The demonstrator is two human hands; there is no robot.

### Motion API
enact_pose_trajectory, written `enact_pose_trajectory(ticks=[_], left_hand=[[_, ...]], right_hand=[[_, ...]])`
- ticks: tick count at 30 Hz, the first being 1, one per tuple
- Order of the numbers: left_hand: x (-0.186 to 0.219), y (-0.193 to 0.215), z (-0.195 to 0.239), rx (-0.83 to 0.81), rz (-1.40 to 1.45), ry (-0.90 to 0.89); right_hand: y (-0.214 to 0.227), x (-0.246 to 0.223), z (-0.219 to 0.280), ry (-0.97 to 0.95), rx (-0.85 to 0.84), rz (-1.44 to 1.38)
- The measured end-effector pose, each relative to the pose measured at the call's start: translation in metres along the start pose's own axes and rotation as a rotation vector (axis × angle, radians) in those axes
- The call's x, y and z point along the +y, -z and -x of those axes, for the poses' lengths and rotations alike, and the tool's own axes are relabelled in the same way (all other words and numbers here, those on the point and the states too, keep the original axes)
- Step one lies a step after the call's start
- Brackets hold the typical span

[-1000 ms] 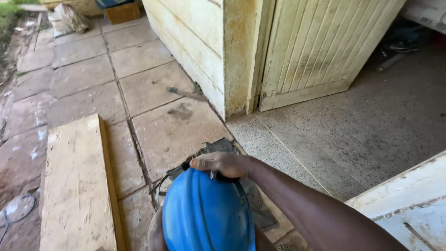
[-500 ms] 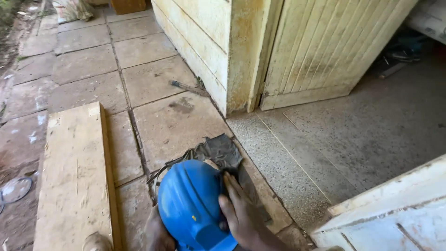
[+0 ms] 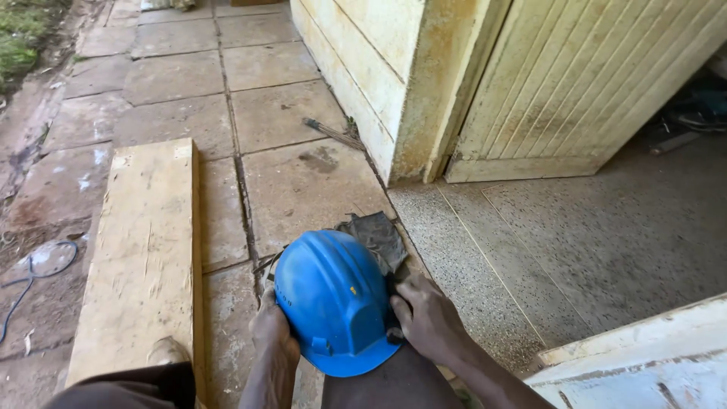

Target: Cleaning and reassembling a safety hard hat.

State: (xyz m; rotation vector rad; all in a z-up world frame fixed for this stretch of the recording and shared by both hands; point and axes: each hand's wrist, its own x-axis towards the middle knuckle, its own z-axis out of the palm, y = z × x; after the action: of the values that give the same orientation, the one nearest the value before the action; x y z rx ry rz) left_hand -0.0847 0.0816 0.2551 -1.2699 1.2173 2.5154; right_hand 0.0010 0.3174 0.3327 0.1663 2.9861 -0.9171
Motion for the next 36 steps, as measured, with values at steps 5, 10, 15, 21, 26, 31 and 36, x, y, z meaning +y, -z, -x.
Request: enact_pose_trajectory(ticks=[5,10,15,21,26,31,36], left_hand=[[0.011,-0.010,0.026,0.062,-0.057,0.008],[0.005,-0.011,0.020,0.001,-0.136,-0.004],[0.012,-0.006,0.012,-0.081,-0.160,-0.048],[0.008,-0.007,0.009,-0.051,-0.161,-0.082],[0.007,-0.006,0.015,-0.082,-0.168,-0.109],[0.007,-0.012,0.007,-0.108,-0.159,-0.122],[0.007,-0.011,0.017,-0.100,-0.192,-0.104]], right_hand=[[0.004,0.008,0.039,0.276,0.015,0.277],[0.023,-0.011,0.036,0.210,-0.096,0.124],[0.008,-0.001,0.026,-0.067,-0.273,-0.281],[-0.008,0.008,0.033,-0.253,-0.169,-0.979],[0.008,0.008,0.038,0.279,-0.007,-0.053],[0.000,-0.008,0.038,0.059,0.019,0.183],[-0.010,0.013,0.030,-0.217,0.114,-0.419]])
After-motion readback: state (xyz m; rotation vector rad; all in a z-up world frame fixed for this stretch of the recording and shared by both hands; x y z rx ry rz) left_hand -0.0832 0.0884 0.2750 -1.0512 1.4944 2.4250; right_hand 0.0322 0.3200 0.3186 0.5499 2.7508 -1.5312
